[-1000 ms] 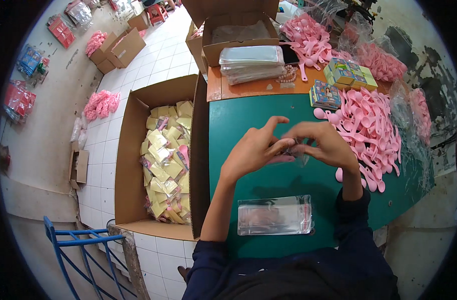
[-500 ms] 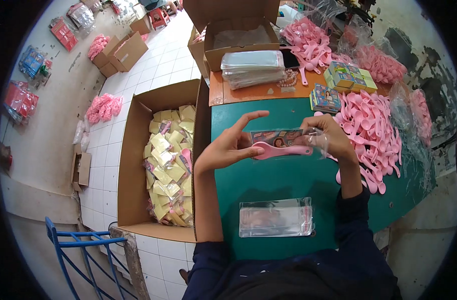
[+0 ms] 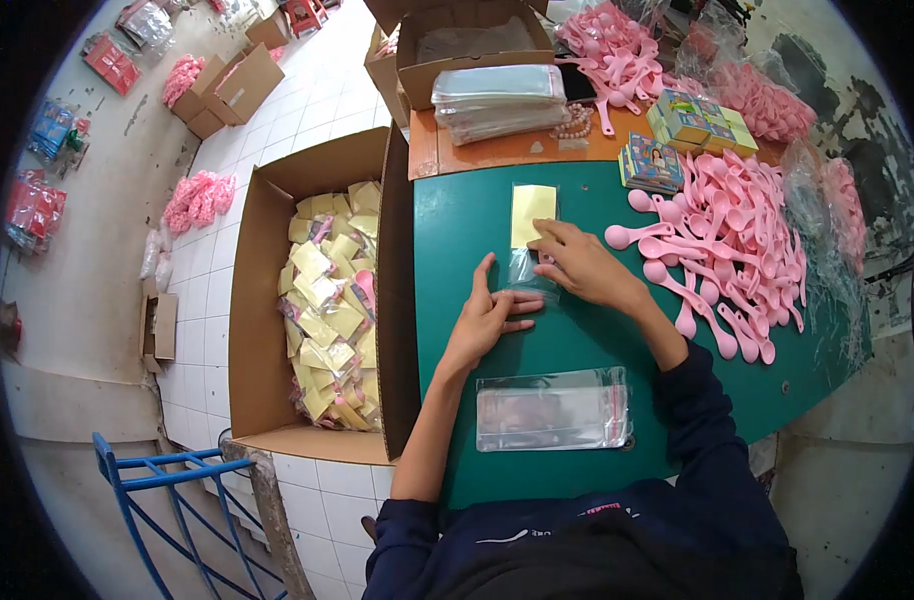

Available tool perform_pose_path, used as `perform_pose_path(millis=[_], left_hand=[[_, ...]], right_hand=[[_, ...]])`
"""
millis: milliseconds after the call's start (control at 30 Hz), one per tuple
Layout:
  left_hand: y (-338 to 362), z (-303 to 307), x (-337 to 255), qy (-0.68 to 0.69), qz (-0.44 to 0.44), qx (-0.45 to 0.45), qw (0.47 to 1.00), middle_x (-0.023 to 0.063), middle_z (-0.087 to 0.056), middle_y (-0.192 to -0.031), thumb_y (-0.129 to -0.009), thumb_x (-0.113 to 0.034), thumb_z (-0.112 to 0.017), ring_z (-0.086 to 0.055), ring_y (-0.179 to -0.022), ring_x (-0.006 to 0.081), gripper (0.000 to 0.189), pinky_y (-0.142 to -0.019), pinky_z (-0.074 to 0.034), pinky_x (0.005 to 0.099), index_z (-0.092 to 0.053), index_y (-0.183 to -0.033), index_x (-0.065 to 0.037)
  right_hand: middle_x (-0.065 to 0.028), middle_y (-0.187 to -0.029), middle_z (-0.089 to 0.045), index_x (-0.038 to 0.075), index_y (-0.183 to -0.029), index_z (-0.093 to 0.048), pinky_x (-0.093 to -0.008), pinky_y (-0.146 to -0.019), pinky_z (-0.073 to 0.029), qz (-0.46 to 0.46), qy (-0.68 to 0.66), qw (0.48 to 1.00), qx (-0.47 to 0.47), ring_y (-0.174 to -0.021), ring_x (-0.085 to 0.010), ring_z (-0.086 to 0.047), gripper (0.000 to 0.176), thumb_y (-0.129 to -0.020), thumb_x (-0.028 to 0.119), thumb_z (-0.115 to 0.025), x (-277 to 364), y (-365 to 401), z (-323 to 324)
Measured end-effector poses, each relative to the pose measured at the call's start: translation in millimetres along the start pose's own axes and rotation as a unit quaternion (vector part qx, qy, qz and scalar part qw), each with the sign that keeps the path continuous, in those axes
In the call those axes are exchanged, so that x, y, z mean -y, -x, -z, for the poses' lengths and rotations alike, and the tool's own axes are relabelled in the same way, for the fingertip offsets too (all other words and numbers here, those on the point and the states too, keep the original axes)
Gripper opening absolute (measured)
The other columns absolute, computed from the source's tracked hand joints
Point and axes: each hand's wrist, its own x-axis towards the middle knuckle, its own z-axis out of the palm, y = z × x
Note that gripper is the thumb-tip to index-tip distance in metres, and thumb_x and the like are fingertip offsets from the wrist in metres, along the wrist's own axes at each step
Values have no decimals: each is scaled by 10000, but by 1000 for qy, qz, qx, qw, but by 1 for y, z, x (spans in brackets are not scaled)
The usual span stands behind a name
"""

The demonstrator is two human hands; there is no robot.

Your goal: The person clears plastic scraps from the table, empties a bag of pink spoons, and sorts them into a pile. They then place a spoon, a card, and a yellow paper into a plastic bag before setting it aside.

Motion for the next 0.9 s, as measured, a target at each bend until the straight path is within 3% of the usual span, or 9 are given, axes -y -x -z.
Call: perform_pose_path(millis=[133,233,333,700,900], left_hand=[[0,3,0,-52,-32,-31,998,215,-573,-1092,-979,-137,-315,-603,-998,258,475,-800,-530,328,-90,-1390,-63],[-1,4,1,-35,-19,-25,999,198,-593,-1070,-976,-133,-315,-612,-981,241,453,-794,-530,321,-128,-1384,-70],[0,3,0,-19,-1,-7,1000,214,-586,-1076,-981,-140,-313,-606,-992,249,436,-812,-515,327,-151,-1382,-83],[1,-2,-2,-24,1,-30,999,143,-629,-973,-971,-172,-387,-630,-899,189,390,-750,-519,286,-299,-1336,-64],[-6,5,6,-61,-31,-11,998,119,-663,-863,-904,-52,-480,-643,-813,145,400,-705,-536,260,-370,-1288,-52]], right_hand=[[-150,-1209,-484,72,-1028,-563,-469,-900,-374,47,79,992,-91,-1159,-315,-425,273,-797,205,-623,-2,0,-9],[-117,-1049,-509,78,-962,-555,-424,-872,-361,-6,-42,999,8,-1041,-294,-463,238,-754,149,-645,22,0,7],[-90,-930,-480,85,-913,-544,-391,-795,-351,8,-4,999,35,-962,-275,-450,228,-721,134,-656,30,6,10],[-77,-898,-502,93,-804,-516,-397,-801,-331,52,-34,996,68,-958,-263,-465,154,-731,163,-632,22,8,0],[-46,-859,-477,100,-809,-506,-381,-816,-312,118,-88,985,85,-923,-223,-457,138,-746,139,-622,43,17,2]])
